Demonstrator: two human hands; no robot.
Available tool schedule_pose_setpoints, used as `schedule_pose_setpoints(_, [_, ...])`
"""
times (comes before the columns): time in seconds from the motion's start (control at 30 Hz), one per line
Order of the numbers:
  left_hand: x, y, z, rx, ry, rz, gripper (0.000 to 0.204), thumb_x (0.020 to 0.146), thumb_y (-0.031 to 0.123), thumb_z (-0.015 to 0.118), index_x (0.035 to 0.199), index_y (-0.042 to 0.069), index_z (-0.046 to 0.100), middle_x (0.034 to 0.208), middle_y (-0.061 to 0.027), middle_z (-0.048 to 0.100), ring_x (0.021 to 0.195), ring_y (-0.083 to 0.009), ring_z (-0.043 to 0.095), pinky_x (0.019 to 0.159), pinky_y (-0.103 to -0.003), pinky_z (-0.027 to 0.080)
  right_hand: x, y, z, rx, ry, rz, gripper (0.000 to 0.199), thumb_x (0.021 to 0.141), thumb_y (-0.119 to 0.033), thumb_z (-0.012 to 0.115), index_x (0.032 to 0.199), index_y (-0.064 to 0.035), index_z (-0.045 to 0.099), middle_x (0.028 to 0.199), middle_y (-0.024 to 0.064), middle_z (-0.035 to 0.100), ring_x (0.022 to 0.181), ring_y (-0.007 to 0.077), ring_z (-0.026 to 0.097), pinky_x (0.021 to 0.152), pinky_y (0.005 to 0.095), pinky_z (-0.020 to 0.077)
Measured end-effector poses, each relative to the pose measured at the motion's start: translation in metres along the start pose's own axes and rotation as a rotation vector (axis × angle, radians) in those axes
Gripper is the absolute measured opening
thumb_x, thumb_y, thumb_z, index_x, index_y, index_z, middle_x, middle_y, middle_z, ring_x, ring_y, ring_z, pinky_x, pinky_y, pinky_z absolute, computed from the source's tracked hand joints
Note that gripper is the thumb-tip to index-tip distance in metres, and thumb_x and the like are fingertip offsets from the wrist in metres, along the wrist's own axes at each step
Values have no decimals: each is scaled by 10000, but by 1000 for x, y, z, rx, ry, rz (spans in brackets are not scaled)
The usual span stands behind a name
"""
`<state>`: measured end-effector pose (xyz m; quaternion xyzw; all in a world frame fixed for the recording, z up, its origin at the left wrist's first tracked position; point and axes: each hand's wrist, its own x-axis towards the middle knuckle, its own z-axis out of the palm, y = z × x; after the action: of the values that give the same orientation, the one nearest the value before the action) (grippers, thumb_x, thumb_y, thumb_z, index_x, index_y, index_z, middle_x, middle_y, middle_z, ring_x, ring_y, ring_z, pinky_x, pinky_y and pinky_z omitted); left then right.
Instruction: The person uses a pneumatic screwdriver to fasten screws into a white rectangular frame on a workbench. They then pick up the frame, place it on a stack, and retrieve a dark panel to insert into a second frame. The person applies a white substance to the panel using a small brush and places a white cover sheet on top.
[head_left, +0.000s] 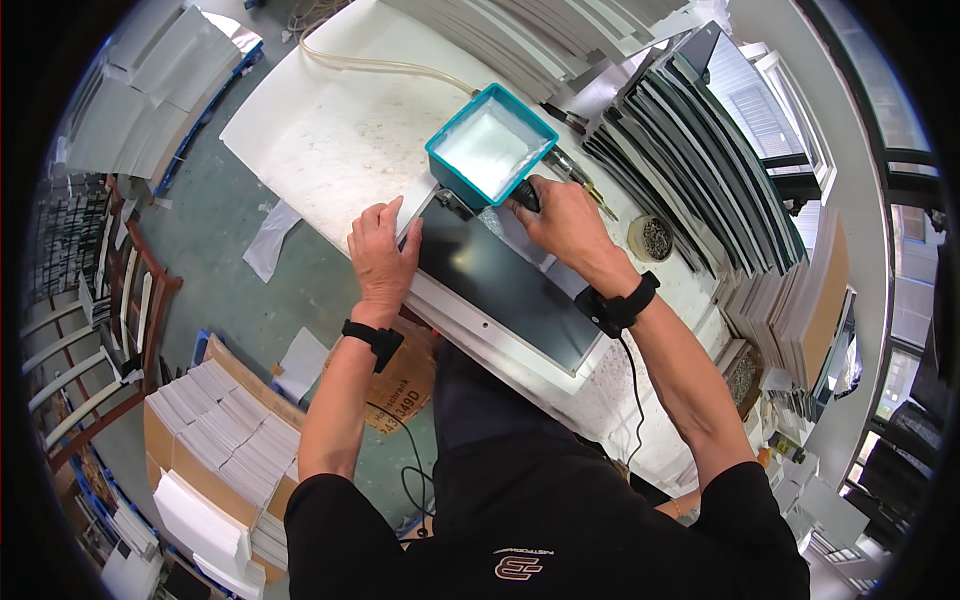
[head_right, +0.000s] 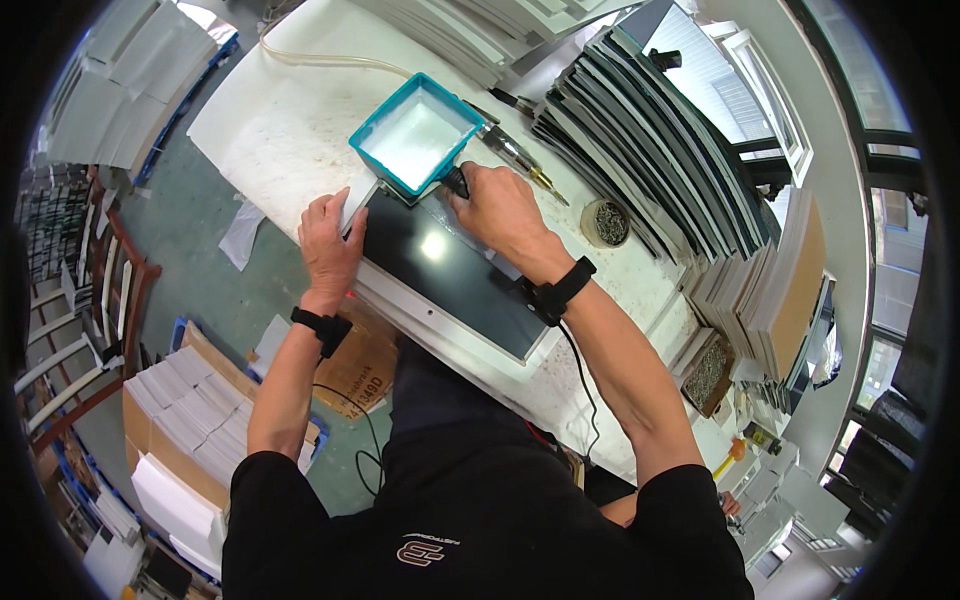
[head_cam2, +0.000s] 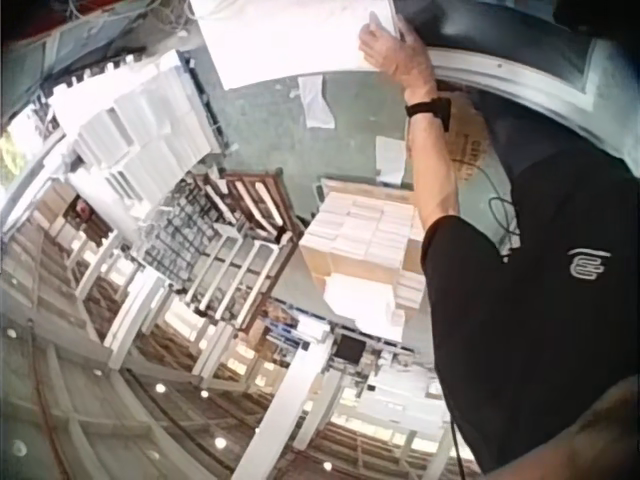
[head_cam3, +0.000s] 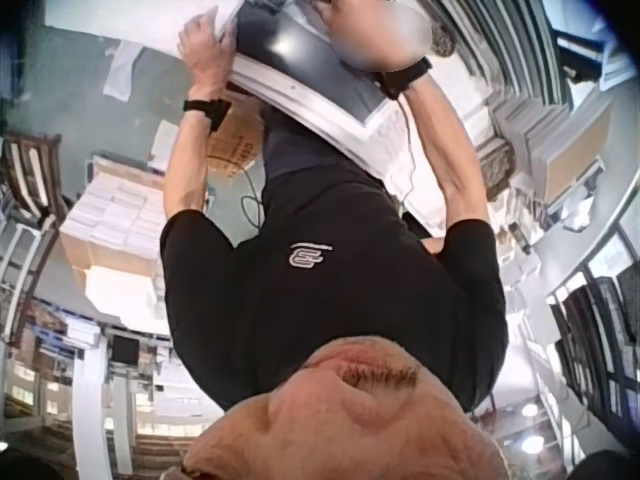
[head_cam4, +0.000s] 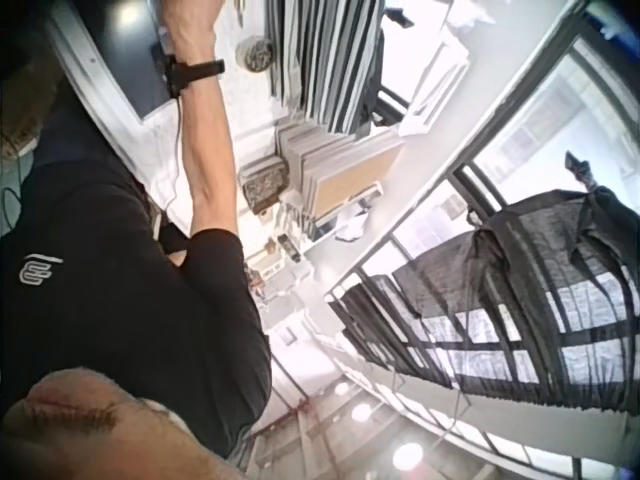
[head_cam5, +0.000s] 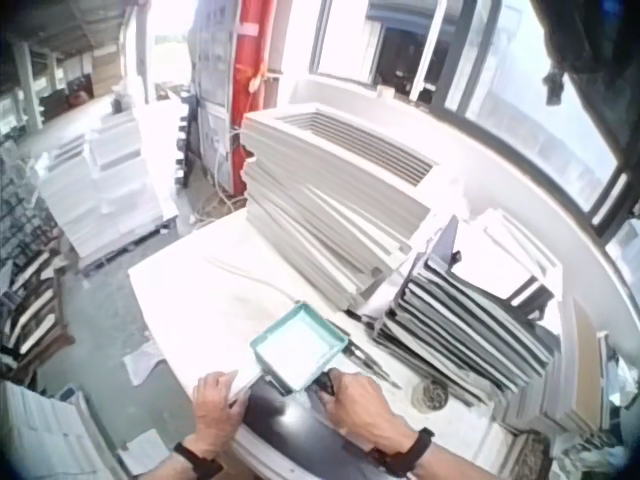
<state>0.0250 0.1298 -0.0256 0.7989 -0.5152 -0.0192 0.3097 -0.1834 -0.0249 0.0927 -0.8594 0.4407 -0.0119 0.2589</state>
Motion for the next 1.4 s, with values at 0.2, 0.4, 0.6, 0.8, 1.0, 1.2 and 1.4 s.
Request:
schedule_pose_setpoints(0.2, [-3, -7, 4, 33, 41, 40, 438, 928, 270, 756, 1320, 104, 653, 1207, -112, 613, 1109, -314, 571, 938, -452, 454, -58, 28, -51, 42, 26, 34, 330, 898, -242, 761, 1022, 54, 682, 755, 294, 667, 731, 475, 669, 692, 529, 526])
schedule_pose_setpoints(0.4, [-9, -10, 7, 36, 55, 42, 432, 929, 299, 756, 1302, 98, 671, 1206, -124, 609, 1107, -306, 577, 935, -445, 454, -184, 68, -64, 63, -81, 224, 262, 841, -155, 728, 888, 84, 633, 675, 301, 579, 623, 483, 589, 607, 493, 482])
schedule_pose_setpoints(0.6, [-6, -13, 11, 29, 54, 27, 428, 931, 328, 758, 1293, 110, 695, 1179, -127, 605, 1097, -310, 577, 935, -450, 461, -260, 74, -48, -25, -192, 286, 215, 840, -151, 742, 881, 34, 639, 689, 260, 623, 650, 466, 630, 639, 508, 509])
schedule_pose_setpoints(0.8, [-7, -12, 11, 26, 70, 18, 418, 935, 341, 753, 1287, 119, 711, 1170, -129, 609, 1091, -313, 584, 927, -450, 469, -260, 72, -37, -143, -232, 244, 225, 866, -161, 738, 974, 4, 631, 704, 247, 645, 689, 461, 649, 652, 521, 516])
schedule_pose_setpoints(1.0, [-5, -21, 13, -48, 102, 39, 339, 975, 271, 695, 1288, 144, 719, 1051, -103, 643, 987, -306, 618, 877, -446, 498, -253, 66, -17, -144, -249, 175, 234, 890, -169, 722, 1003, 7, 618, 706, 247, 650, 692, 460, 653, 656, 538, 521])
schedule_pose_setpoints(1.2, [4, -36, 0, -372, 40, -156, 384, 1106, 233, 475, 1469, 157, 577, 951, -127, 766, 860, -249, 735, 808, -384, 562, -192, 24, 5, -148, -183, 72, 234, 900, -160, 710, 1002, 17, 594, 696, 261, 646, 675, 470, 650, 647, 553, 525])
schedule_pose_setpoints(1.4, [10, -40, -3, -444, 19, -261, 386, 1125, 253, 427, 1485, 179, 545, 886, -107, 780, 811, -219, 754, 776, -379, 578, -123, -21, 27, -156, -116, -46, 268, 887, -160, 742, 1014, 26, 597, 734, 282, 667, 721, 496, 667, 668, 574, 532])
